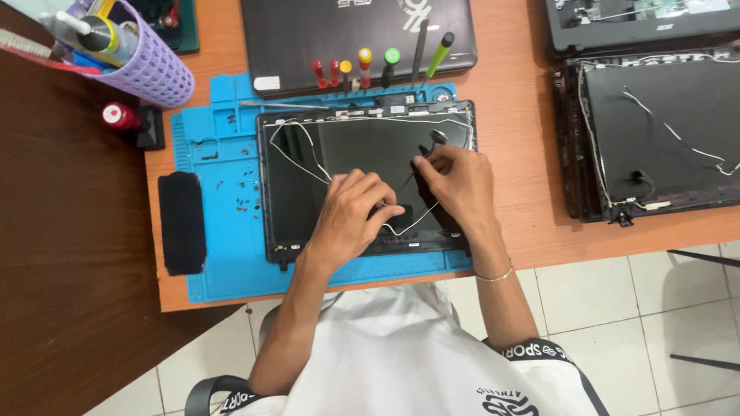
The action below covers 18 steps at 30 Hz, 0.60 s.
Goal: The person routes wires through the internal casing of a laptop top panel, closes the device to inspect the bottom, and then opens it to begin prying the upper palm rest assembly away from the lower chassis.
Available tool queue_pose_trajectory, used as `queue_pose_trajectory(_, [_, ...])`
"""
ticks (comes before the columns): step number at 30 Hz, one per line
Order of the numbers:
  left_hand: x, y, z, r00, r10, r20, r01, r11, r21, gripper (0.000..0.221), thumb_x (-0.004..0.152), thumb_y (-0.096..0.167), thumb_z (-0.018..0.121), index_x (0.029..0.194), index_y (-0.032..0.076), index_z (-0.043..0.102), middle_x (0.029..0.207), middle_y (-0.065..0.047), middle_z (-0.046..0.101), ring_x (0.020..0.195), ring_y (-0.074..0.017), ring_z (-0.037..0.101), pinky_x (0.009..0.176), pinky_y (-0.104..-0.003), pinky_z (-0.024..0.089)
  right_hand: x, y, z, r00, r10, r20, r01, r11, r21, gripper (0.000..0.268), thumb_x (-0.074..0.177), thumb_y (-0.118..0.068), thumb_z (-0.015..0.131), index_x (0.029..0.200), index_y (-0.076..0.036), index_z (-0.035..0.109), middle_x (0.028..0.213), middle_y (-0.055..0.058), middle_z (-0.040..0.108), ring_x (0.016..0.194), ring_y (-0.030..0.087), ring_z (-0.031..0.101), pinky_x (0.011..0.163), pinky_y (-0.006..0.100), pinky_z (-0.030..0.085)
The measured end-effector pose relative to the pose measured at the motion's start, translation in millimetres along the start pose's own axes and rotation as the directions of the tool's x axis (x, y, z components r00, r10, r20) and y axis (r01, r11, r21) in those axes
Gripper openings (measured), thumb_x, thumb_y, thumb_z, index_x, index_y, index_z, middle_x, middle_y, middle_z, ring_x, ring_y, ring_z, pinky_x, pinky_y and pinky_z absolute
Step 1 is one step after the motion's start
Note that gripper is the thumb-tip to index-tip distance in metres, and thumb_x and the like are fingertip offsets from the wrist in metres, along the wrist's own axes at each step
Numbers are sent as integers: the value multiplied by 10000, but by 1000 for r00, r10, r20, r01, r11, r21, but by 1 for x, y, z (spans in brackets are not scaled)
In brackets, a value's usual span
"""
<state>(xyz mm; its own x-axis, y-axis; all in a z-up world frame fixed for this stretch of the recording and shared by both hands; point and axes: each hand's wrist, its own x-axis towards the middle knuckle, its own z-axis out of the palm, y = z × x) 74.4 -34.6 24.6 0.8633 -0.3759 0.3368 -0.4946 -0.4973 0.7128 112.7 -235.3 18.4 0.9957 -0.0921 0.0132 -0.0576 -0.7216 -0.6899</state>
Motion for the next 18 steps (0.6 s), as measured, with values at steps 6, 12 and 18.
queue_pose_trajectory(6, [1, -14, 10, 1000, 1, -23, -1, 1000, 13, 162, 844, 201, 792, 855, 86, 678, 870, -22, 604, 899, -232, 578, 894, -406, 422, 0, 0, 6, 998, -65, -12, 64, 996, -60, 187, 857, -232, 811, 809, -59, 761, 686, 76, 735, 591, 227, 707, 558, 347, 529])
queue_pose_trajectory(12, [-6, -15, 25, 994, -96, 59, 101, 992, -82, 154, 876, 189, 779, 900, 79, 673, 847, -20, 634, 807, -209, 617, 798, -379, 431, -5, -3, 6, 996, -88, -25, 86, 995, -50, 176, 843, -195, 824, 831, -42, 739, 729, 87, 729, 612, 230, 697, 571, 352, 524])
queue_pose_trajectory(18, [-13, -16, 29, 945, -310, -100, 243, 875, -418, 198, 1082, 175, 472, 1108, 39, 613, 1023, -84, 621, 944, -181, 682, 830, -341, 539, -22, -18, -3, 970, -226, 88, 213, 968, 134, 134, 895, -56, 732, 1020, -9, 721, 885, 116, 681, 704, 219, 693, 638, 336, 543])
